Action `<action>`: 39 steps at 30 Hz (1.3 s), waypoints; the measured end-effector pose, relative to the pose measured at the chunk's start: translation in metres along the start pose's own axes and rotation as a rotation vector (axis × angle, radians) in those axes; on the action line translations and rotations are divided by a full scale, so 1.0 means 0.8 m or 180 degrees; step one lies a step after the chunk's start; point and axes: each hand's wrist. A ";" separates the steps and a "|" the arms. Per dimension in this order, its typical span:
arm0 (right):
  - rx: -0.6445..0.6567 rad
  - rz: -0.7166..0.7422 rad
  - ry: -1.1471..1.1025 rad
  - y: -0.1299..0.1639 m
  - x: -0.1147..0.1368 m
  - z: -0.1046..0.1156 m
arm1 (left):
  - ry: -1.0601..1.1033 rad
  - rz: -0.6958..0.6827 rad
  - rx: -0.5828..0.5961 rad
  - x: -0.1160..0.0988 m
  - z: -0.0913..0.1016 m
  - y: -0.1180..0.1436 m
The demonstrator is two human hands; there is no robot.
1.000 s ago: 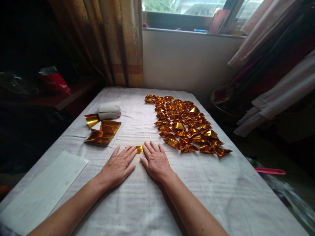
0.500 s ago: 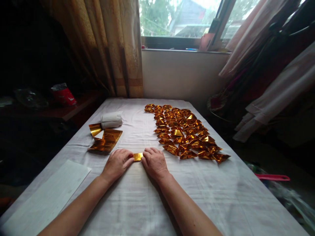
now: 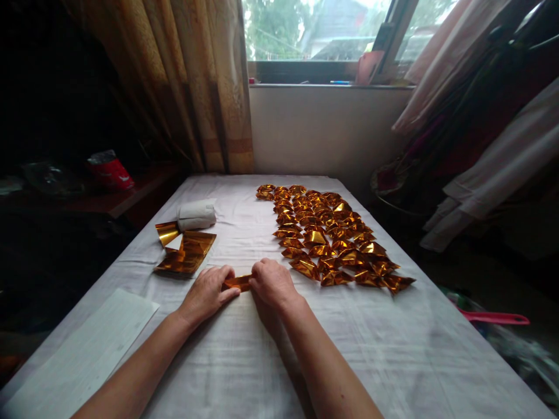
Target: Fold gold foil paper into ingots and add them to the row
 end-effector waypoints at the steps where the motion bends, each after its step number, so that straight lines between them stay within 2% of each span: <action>1: 0.0068 -0.0056 -0.0039 -0.004 0.000 0.004 | 0.0000 -0.0008 0.0009 0.002 0.000 -0.002; 5: 0.0166 -0.0145 -0.0326 -0.027 -0.009 0.012 | 0.0037 -0.0066 -0.0193 0.010 0.002 -0.020; 7: -0.0090 -0.0065 -0.0626 -0.042 -0.015 0.006 | 0.0106 -0.0025 -0.0440 0.014 0.003 -0.035; 12: -0.1129 -0.0088 -0.1542 -0.072 -0.023 -0.033 | 0.0484 0.0537 -0.0857 0.018 -0.007 -0.064; 14: -0.1334 -0.0147 -0.1714 -0.076 -0.021 -0.047 | 0.0543 0.0691 -0.1022 0.019 -0.016 -0.066; 17: -0.1540 -0.0124 -0.2054 -0.075 -0.017 -0.057 | 0.0691 0.0688 -0.1274 0.023 -0.031 -0.064; 24: -0.1666 -0.0209 -0.2653 -0.075 -0.015 -0.062 | 0.1082 0.0445 -0.1466 0.034 -0.043 -0.062; 39: -0.1708 -0.0223 -0.2659 -0.078 -0.016 -0.067 | 0.1015 0.0463 -0.1361 0.033 -0.042 -0.060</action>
Point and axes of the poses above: each hand's wrist, its own y-axis away from the middle knuckle, its own z-axis out of the back of the hand, x = y × z, and after that the axes turned 6 degrees about -x, right-handed
